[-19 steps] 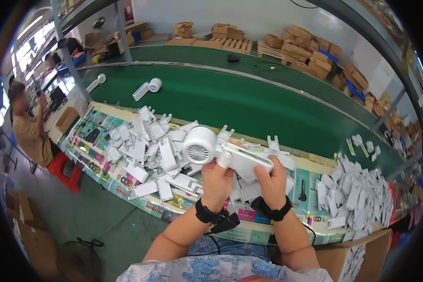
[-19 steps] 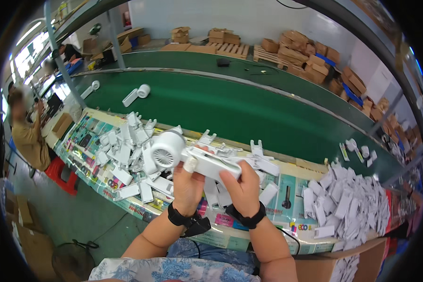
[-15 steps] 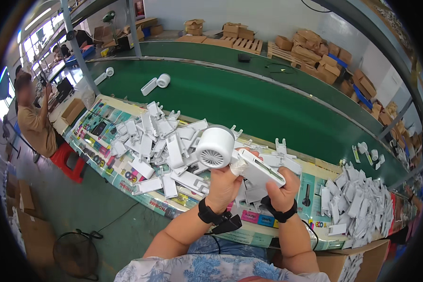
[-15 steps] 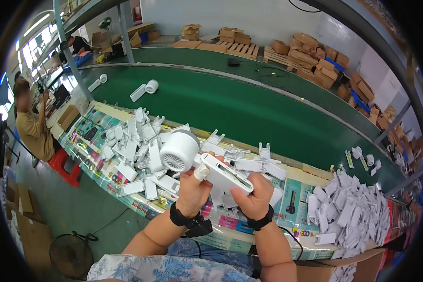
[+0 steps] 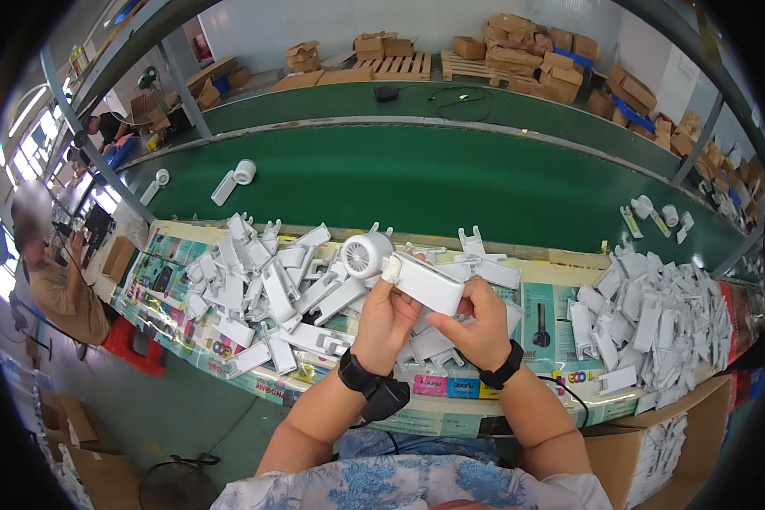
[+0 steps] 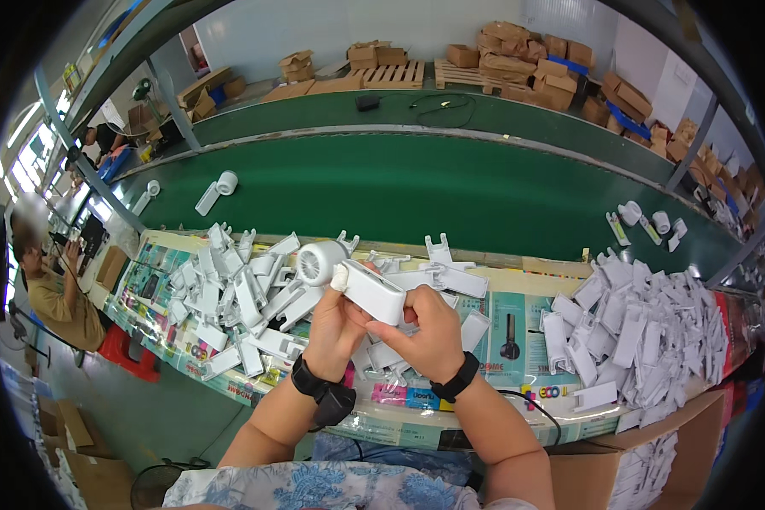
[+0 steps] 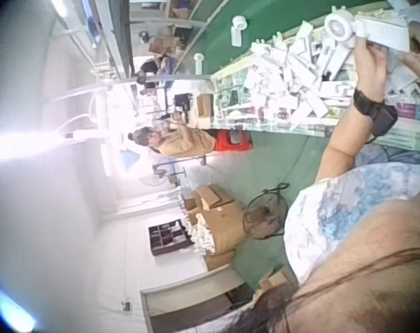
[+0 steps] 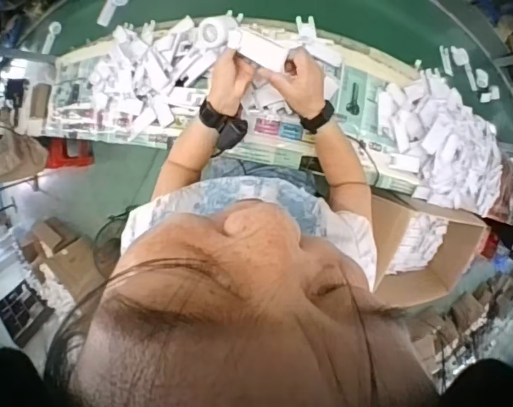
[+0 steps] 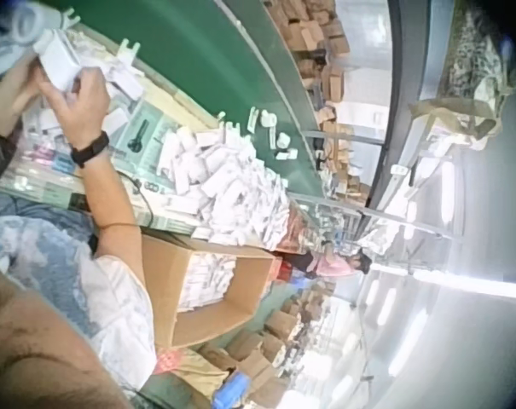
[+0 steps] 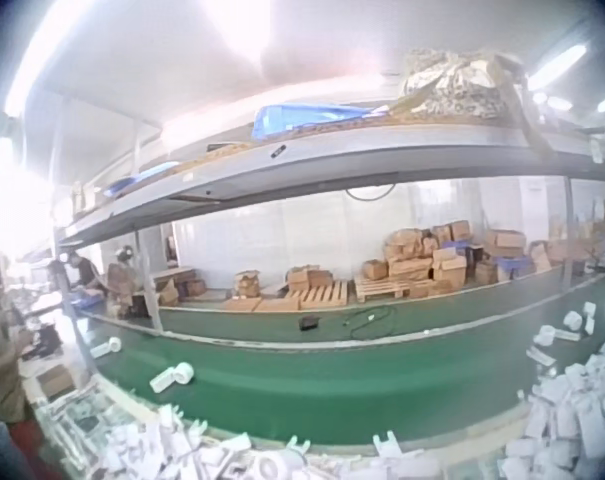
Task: Assembling components of small white hand-held plastic fans on an assembly line.
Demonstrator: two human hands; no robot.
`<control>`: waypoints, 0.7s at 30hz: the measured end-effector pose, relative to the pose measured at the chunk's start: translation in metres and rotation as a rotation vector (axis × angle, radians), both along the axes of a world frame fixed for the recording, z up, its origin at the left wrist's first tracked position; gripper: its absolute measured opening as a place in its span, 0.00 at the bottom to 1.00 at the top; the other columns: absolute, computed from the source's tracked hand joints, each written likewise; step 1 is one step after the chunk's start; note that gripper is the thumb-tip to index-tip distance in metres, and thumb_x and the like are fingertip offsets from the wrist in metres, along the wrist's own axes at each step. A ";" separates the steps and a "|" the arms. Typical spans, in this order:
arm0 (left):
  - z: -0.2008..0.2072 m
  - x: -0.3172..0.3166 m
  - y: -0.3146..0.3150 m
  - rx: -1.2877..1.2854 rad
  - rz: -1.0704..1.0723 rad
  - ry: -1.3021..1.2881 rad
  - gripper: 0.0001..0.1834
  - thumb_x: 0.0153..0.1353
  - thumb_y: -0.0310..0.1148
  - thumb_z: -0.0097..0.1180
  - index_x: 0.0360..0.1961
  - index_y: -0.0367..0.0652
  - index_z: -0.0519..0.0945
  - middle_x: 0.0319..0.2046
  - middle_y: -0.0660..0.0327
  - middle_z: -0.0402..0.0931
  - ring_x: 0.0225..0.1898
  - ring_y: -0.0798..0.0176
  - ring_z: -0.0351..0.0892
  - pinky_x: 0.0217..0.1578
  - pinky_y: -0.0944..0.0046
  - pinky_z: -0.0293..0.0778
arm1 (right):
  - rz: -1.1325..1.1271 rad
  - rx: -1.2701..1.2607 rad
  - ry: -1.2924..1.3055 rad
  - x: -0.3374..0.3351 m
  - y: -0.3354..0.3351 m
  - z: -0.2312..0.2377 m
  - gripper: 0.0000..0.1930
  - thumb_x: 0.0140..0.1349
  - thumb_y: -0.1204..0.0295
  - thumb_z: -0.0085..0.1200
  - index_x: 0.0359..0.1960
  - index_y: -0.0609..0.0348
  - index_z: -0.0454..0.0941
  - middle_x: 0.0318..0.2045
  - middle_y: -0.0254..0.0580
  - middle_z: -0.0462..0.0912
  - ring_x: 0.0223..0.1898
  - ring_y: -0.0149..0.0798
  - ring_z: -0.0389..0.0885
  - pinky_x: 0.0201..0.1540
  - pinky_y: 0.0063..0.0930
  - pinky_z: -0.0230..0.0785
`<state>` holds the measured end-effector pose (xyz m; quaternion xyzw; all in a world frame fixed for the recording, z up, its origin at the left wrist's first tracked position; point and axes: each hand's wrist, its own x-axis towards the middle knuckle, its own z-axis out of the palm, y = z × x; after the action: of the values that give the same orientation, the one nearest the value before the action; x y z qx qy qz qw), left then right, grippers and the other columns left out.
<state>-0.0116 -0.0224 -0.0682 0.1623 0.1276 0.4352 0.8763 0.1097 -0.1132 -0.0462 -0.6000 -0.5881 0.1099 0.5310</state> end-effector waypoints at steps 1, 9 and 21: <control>-0.006 0.003 0.002 -0.001 -0.006 0.015 0.16 0.60 0.33 0.49 0.47 0.37 0.69 0.47 0.53 0.72 0.48 0.61 0.73 0.52 0.61 0.69 | -0.006 -0.001 0.015 0.003 0.000 -0.002 0.21 0.42 0.57 0.65 0.25 0.60 0.68 0.21 0.38 0.71 0.22 0.34 0.69 0.24 0.25 0.63; -0.008 0.000 0.011 0.102 -0.007 0.080 0.15 0.60 0.34 0.49 0.46 0.37 0.69 0.45 0.55 0.73 0.48 0.59 0.72 0.52 0.60 0.69 | 0.016 0.035 -0.012 0.009 -0.003 -0.006 0.20 0.45 0.58 0.63 0.31 0.59 0.71 0.24 0.39 0.72 0.24 0.37 0.72 0.25 0.27 0.64; 0.031 0.011 -0.009 0.520 0.128 0.147 0.23 0.53 0.28 0.57 0.51 0.40 0.66 0.46 0.54 0.72 0.50 0.50 0.71 0.53 0.52 0.66 | 0.219 -0.092 0.600 0.018 -0.022 0.006 0.16 0.61 0.62 0.49 0.38 0.65 0.69 0.26 0.38 0.74 0.28 0.26 0.71 0.31 0.20 0.65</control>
<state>-0.0004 -0.0317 -0.0367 0.4046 0.0851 0.4948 0.7644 0.1275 -0.1348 -0.0400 -0.4973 -0.4611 0.3650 0.6379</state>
